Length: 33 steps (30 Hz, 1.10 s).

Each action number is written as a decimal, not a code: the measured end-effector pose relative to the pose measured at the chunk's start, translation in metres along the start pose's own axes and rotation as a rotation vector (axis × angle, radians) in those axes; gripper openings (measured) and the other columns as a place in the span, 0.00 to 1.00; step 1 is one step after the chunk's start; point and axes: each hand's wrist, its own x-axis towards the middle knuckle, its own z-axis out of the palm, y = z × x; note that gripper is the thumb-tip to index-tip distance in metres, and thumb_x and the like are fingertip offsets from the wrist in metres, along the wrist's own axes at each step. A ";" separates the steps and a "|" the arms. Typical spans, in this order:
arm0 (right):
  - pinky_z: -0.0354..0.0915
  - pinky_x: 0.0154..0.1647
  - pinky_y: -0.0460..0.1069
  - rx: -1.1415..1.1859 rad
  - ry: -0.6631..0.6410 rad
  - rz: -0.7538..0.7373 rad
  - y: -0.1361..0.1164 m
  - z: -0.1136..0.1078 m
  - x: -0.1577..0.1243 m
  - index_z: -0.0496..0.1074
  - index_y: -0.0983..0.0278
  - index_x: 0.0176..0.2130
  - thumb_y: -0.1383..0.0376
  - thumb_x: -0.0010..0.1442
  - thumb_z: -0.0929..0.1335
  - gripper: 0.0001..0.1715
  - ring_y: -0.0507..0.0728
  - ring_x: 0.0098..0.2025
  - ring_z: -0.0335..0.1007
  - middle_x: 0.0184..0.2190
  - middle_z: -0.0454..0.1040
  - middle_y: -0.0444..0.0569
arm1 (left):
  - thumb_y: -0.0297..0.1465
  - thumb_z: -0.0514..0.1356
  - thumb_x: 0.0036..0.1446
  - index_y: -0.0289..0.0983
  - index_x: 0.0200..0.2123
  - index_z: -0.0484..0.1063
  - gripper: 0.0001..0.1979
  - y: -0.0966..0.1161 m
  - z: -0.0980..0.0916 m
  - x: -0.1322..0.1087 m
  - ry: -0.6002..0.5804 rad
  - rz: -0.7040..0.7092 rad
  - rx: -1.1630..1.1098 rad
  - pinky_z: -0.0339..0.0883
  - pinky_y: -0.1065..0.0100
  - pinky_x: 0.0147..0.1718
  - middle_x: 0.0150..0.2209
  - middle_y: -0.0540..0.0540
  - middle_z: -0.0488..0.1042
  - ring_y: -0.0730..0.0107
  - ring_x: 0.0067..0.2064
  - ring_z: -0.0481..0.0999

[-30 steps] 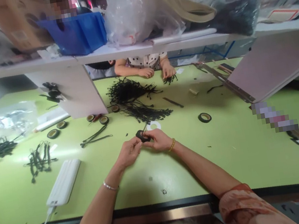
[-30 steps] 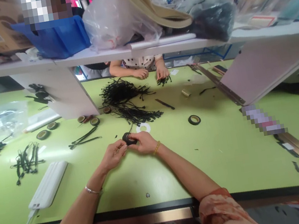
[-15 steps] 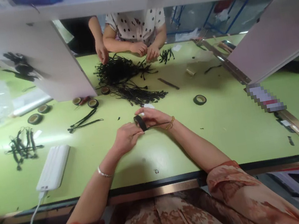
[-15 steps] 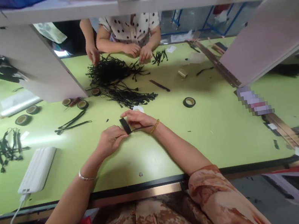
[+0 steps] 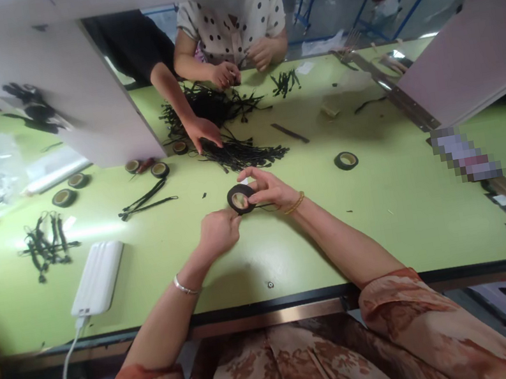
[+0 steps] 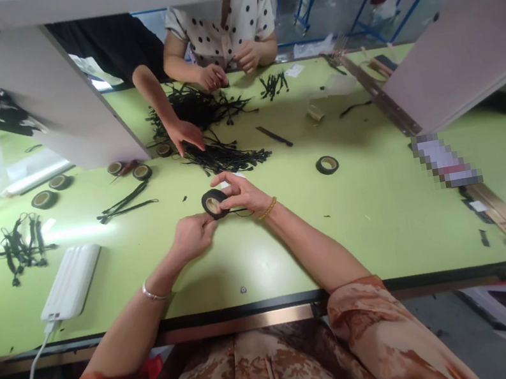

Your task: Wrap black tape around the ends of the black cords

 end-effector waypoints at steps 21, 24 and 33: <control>0.25 0.69 0.68 -1.172 0.141 -0.516 -0.006 -0.002 -0.006 0.72 0.58 0.35 0.65 0.45 0.68 0.13 0.66 0.61 0.64 0.32 0.76 0.44 | 0.37 0.69 0.46 0.35 0.31 0.65 0.18 -0.035 -0.014 0.010 -0.077 -0.170 -1.467 0.55 0.75 0.22 0.17 0.56 0.63 0.81 0.20 0.60; 0.21 0.69 0.68 -1.270 0.183 -0.548 0.000 -0.003 -0.002 0.73 0.57 0.34 0.66 0.44 0.67 0.13 0.66 0.61 0.63 0.28 0.76 0.43 | 0.37 0.69 0.47 0.34 0.34 0.67 0.17 -0.033 -0.011 0.010 -0.070 -0.177 -1.387 0.58 0.73 0.23 0.18 0.55 0.66 0.78 0.20 0.64; 0.43 0.58 0.65 -1.426 0.202 -0.540 0.012 0.000 0.000 0.76 0.60 0.36 0.66 0.46 0.67 0.14 0.66 0.53 0.67 0.31 0.78 0.47 | 0.35 0.65 0.52 0.37 0.31 0.63 0.13 -0.023 -0.002 0.011 -0.006 -0.275 -1.335 0.44 0.76 0.18 0.20 0.57 0.60 0.84 0.18 0.54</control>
